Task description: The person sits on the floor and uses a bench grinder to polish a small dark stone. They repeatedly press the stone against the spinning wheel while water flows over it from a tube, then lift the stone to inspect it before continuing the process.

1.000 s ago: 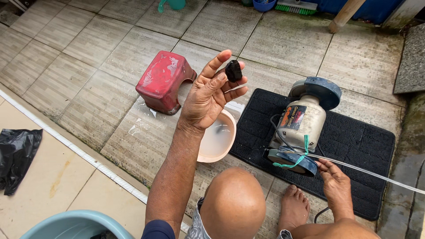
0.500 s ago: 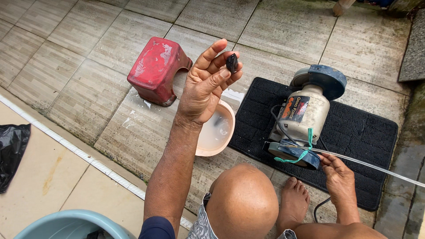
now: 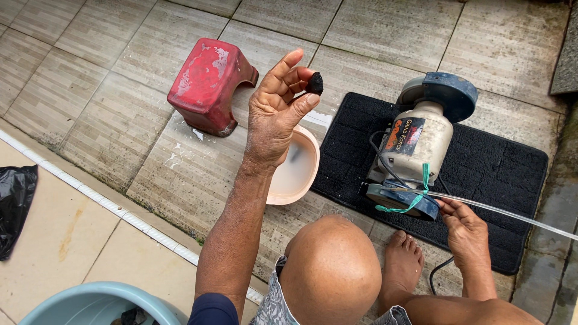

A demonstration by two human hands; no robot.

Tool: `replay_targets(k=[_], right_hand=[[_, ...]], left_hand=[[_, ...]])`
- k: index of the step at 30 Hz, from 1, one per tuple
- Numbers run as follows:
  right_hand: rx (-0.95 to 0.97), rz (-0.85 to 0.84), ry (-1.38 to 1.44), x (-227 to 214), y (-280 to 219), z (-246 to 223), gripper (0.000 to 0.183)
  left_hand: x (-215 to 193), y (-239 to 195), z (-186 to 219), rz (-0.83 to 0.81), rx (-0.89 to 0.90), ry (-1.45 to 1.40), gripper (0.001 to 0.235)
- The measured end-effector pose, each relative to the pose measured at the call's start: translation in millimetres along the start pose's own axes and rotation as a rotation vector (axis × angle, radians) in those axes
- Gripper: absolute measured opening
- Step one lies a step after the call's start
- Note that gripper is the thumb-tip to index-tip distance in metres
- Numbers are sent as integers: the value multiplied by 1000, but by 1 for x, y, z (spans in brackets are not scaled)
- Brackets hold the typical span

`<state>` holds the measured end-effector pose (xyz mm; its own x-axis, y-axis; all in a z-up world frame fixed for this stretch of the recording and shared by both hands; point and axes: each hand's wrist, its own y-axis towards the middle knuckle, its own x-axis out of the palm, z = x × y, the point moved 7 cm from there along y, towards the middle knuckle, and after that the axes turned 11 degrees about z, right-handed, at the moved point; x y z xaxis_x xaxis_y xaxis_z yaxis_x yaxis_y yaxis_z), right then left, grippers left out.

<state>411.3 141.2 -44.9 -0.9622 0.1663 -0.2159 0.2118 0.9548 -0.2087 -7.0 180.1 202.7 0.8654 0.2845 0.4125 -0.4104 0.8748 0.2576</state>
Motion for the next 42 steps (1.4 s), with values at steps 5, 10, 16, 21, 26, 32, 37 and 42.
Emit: replay_targets(k=[5, 10, 16, 21, 26, 32, 37, 42], right_hand=[[9, -3, -58, 0, 1, -1, 48], [-8, -16, -77, 2, 5, -2, 45], [21, 5, -114, -2, 1, 0, 46], [-15, -30, -42, 3, 5, 4, 44], [-67, -2, -118, -1, 3, -2, 31], [-129, 4, -171, -3, 6, 1, 17], [-98, -18, -209, 2, 4, -10, 27], [-122, -26, -211, 1, 4, -10, 30]], left_hand=[[-4, -2, -14, -3, 26, 48, 62], [-14, -13, -45, 16, 2, 98, 56], [-36, -78, -157, 97, -566, -126, 35], [-49, -130, -225, 139, -816, -12, 38], [-48, -154, -266, 115, -829, -2, 39], [-44, -169, -292, -21, -795, 168, 39], [-41, -174, -308, -60, -765, 206, 37], [-41, -166, -310, -96, -582, 447, 34]])
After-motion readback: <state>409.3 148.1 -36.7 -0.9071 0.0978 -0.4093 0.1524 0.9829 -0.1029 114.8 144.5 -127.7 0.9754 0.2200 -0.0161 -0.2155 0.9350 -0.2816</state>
